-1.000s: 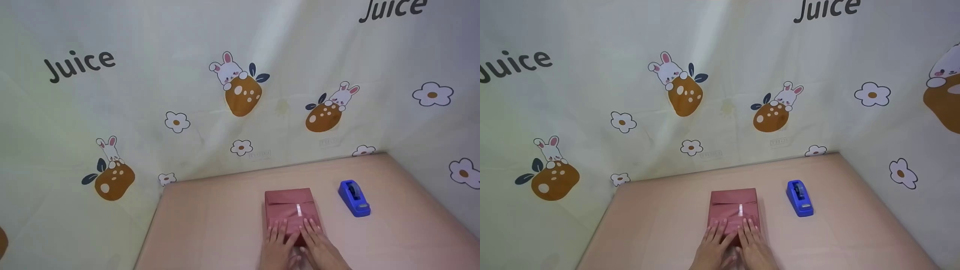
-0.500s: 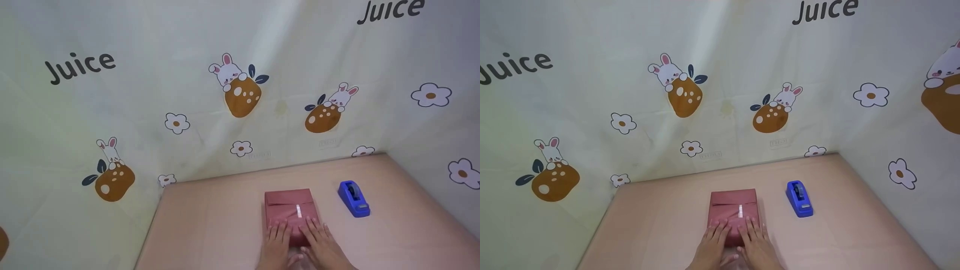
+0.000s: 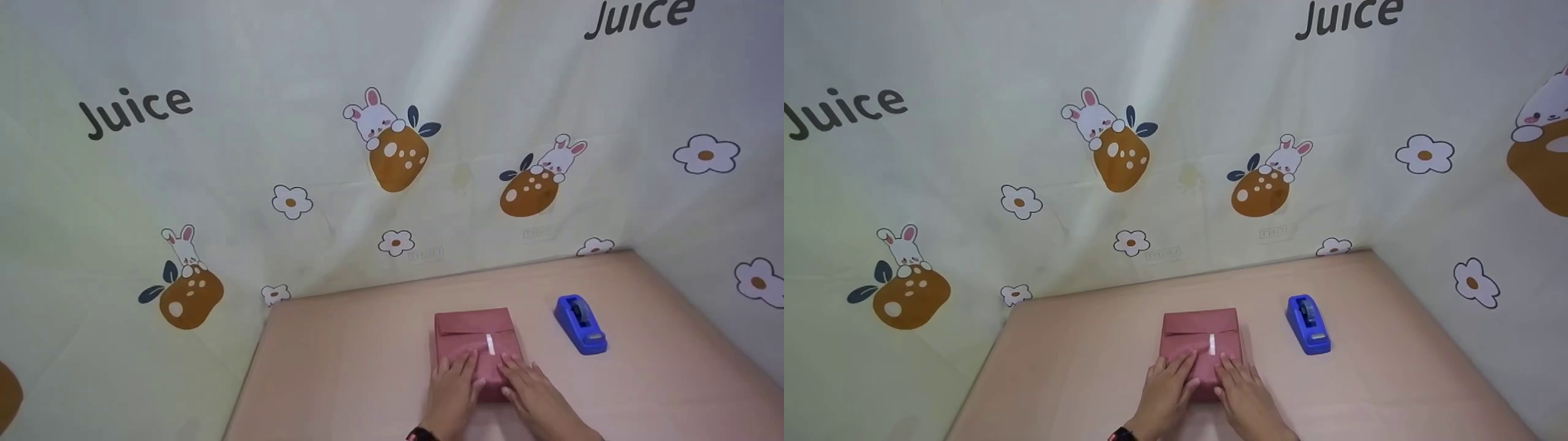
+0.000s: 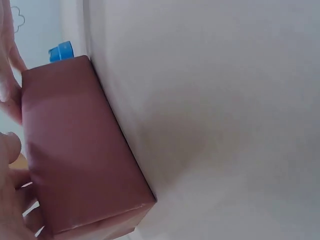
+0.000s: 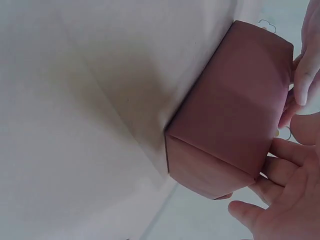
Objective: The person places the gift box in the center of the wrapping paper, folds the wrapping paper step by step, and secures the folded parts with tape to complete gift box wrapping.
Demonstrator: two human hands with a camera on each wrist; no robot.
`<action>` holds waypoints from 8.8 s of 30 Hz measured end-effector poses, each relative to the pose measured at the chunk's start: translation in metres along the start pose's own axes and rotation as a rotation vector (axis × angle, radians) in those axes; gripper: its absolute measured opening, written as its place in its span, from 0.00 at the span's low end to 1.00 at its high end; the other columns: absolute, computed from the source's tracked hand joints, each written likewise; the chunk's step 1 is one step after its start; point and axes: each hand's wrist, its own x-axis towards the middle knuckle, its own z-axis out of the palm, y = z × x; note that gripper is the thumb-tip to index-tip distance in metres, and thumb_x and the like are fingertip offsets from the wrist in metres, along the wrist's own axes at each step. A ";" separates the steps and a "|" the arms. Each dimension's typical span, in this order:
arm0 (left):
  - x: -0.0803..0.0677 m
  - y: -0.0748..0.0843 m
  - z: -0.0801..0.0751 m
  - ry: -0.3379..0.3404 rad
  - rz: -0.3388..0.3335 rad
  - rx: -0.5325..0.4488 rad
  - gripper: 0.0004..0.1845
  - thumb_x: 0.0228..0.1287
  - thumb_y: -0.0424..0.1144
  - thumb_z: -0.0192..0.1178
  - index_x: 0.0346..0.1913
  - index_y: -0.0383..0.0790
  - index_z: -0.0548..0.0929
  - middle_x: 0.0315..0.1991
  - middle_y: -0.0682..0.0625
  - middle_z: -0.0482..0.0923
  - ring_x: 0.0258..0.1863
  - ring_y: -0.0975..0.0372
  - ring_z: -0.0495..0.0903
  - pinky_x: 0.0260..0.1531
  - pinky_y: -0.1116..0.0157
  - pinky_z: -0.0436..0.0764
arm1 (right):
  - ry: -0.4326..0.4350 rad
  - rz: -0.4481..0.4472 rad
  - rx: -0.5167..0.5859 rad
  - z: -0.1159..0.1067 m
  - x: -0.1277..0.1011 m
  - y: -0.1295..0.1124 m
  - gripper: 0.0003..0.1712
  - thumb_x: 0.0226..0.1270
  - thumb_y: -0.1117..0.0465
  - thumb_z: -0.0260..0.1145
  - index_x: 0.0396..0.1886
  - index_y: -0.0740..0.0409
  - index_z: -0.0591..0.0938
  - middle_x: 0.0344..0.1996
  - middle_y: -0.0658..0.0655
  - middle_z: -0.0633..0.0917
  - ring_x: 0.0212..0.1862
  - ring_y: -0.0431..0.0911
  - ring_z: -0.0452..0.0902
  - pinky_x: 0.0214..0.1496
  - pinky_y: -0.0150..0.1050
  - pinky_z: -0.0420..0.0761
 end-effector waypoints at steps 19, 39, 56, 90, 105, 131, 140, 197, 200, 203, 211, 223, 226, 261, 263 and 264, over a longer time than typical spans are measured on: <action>0.034 0.000 0.003 0.109 -0.204 -0.441 0.05 0.49 0.42 0.65 0.26 0.47 0.80 0.30 0.59 0.74 0.35 0.66 0.69 0.37 0.66 0.62 | -0.159 0.133 0.159 0.000 0.022 0.007 0.24 0.66 0.62 0.54 0.61 0.63 0.69 0.61 0.63 0.71 0.65 0.56 0.62 0.66 0.56 0.56; 0.038 -0.012 0.008 0.106 -0.210 -0.503 0.05 0.54 0.38 0.61 0.35 0.48 0.80 0.36 0.57 0.66 0.41 0.65 0.67 0.42 0.67 0.72 | 0.164 0.168 0.346 0.019 0.048 0.031 0.11 0.46 0.67 0.70 0.23 0.52 0.74 0.35 0.50 0.76 0.41 0.42 0.64 0.41 0.37 0.70; -0.006 0.031 0.005 0.212 0.107 0.129 0.22 0.50 0.40 0.60 0.52 0.49 0.74 0.57 0.52 0.69 0.58 0.58 0.68 0.58 0.57 0.68 | -0.099 0.597 0.716 0.013 0.042 0.044 0.18 0.55 0.54 0.66 0.41 0.59 0.77 0.56 0.67 0.66 0.56 0.60 0.61 0.56 0.56 0.64; -0.025 0.029 0.004 -0.038 0.094 0.306 0.31 0.48 0.69 0.52 0.59 0.71 0.64 0.57 0.65 0.68 0.58 0.42 0.66 0.54 0.50 0.69 | 0.228 0.946 0.855 -0.017 0.022 0.112 0.19 0.66 0.58 0.54 0.49 0.69 0.67 0.26 0.43 0.75 0.25 0.36 0.73 0.28 0.31 0.76; -0.023 0.028 0.001 -0.082 0.108 0.285 0.33 0.48 0.69 0.52 0.60 0.69 0.63 0.59 0.64 0.67 0.59 0.42 0.66 0.56 0.49 0.67 | -0.100 1.058 0.934 -0.046 0.022 0.180 0.30 0.67 0.53 0.51 0.59 0.74 0.62 0.18 0.47 0.68 0.21 0.40 0.64 0.24 0.35 0.68; -0.021 0.029 -0.006 -0.164 0.099 0.254 0.34 0.49 0.68 0.53 0.61 0.70 0.61 0.61 0.65 0.65 0.60 0.43 0.65 0.57 0.49 0.67 | -0.187 1.080 0.949 -0.060 0.043 0.172 0.25 0.60 0.67 0.50 0.51 0.84 0.61 0.25 0.56 0.76 0.27 0.42 0.74 0.35 0.33 0.80; -0.020 0.026 -0.007 -0.196 0.087 0.295 0.35 0.49 0.69 0.52 0.62 0.70 0.59 0.63 0.65 0.63 0.61 0.43 0.64 0.59 0.50 0.65 | -0.167 1.059 1.005 -0.051 0.035 0.174 0.33 0.64 0.61 0.52 0.59 0.84 0.56 0.33 0.59 0.76 0.33 0.41 0.74 0.41 0.32 0.79; -0.024 0.027 -0.007 -0.111 0.120 0.238 0.37 0.45 0.65 0.60 0.62 0.69 0.62 0.61 0.63 0.66 0.58 0.43 0.66 0.53 0.50 0.72 | -0.043 1.244 1.028 -0.038 -0.011 0.184 0.21 0.51 0.50 0.69 0.39 0.61 0.81 0.21 0.47 0.78 0.28 0.43 0.70 0.30 0.34 0.72; -0.024 0.027 -0.006 -0.081 0.136 0.254 0.37 0.45 0.65 0.61 0.62 0.68 0.62 0.60 0.63 0.67 0.58 0.43 0.67 0.53 0.50 0.72 | -0.043 1.232 1.064 -0.039 -0.013 0.185 0.12 0.52 0.51 0.68 0.30 0.54 0.83 0.21 0.47 0.78 0.27 0.42 0.69 0.29 0.34 0.71; -0.025 0.026 -0.005 -0.027 0.153 0.276 0.38 0.43 0.66 0.61 0.61 0.67 0.63 0.59 0.63 0.68 0.56 0.44 0.68 0.51 0.51 0.72 | -0.043 1.208 1.084 -0.039 -0.014 0.185 0.10 0.53 0.51 0.68 0.30 0.51 0.84 0.21 0.46 0.78 0.27 0.41 0.69 0.28 0.34 0.70; -0.024 0.027 -0.008 -0.076 0.144 0.269 0.37 0.46 0.65 0.60 0.62 0.67 0.62 0.61 0.62 0.66 0.58 0.43 0.67 0.54 0.51 0.71 | -0.052 1.176 1.016 -0.039 -0.014 0.185 0.14 0.55 0.53 0.67 0.38 0.56 0.83 0.23 0.47 0.80 0.26 0.43 0.71 0.27 0.35 0.70; -0.024 0.024 -0.006 -0.120 0.148 0.280 0.37 0.46 0.66 0.58 0.63 0.67 0.62 0.62 0.62 0.66 0.58 0.42 0.67 0.53 0.50 0.71 | -0.103 1.065 0.844 -0.027 -0.003 0.180 0.11 0.56 0.63 0.60 0.39 0.63 0.73 0.18 0.48 0.76 0.18 0.42 0.68 0.19 0.35 0.68; -0.025 0.024 -0.005 -0.102 0.146 0.272 0.37 0.46 0.65 0.59 0.63 0.67 0.62 0.62 0.62 0.66 0.57 0.42 0.68 0.53 0.51 0.72 | -0.101 1.038 0.850 -0.026 -0.002 0.178 0.10 0.56 0.66 0.58 0.38 0.64 0.71 0.18 0.48 0.75 0.17 0.41 0.67 0.18 0.34 0.68; -0.023 0.028 -0.007 -0.163 0.151 0.268 0.35 0.49 0.62 0.60 0.62 0.69 0.61 0.62 0.63 0.65 0.59 0.43 0.66 0.56 0.51 0.69 | -0.172 1.067 0.920 -0.030 -0.021 0.176 0.24 0.56 0.69 0.55 0.51 0.76 0.60 0.20 0.52 0.74 0.20 0.43 0.71 0.25 0.36 0.76; -0.023 0.029 -0.007 -0.146 0.159 0.278 0.35 0.48 0.62 0.60 0.62 0.69 0.61 0.61 0.63 0.66 0.58 0.44 0.67 0.54 0.51 0.70 | -0.196 1.091 0.947 -0.033 -0.025 0.174 0.28 0.58 0.68 0.55 0.55 0.78 0.59 0.20 0.53 0.75 0.21 0.43 0.72 0.27 0.36 0.77; -0.024 0.028 -0.006 -0.128 0.164 0.284 0.36 0.47 0.62 0.61 0.61 0.69 0.62 0.60 0.63 0.67 0.57 0.44 0.68 0.54 0.51 0.71 | -0.210 1.098 0.962 -0.034 -0.026 0.172 0.29 0.59 0.68 0.55 0.57 0.78 0.59 0.21 0.53 0.75 0.21 0.43 0.73 0.28 0.36 0.77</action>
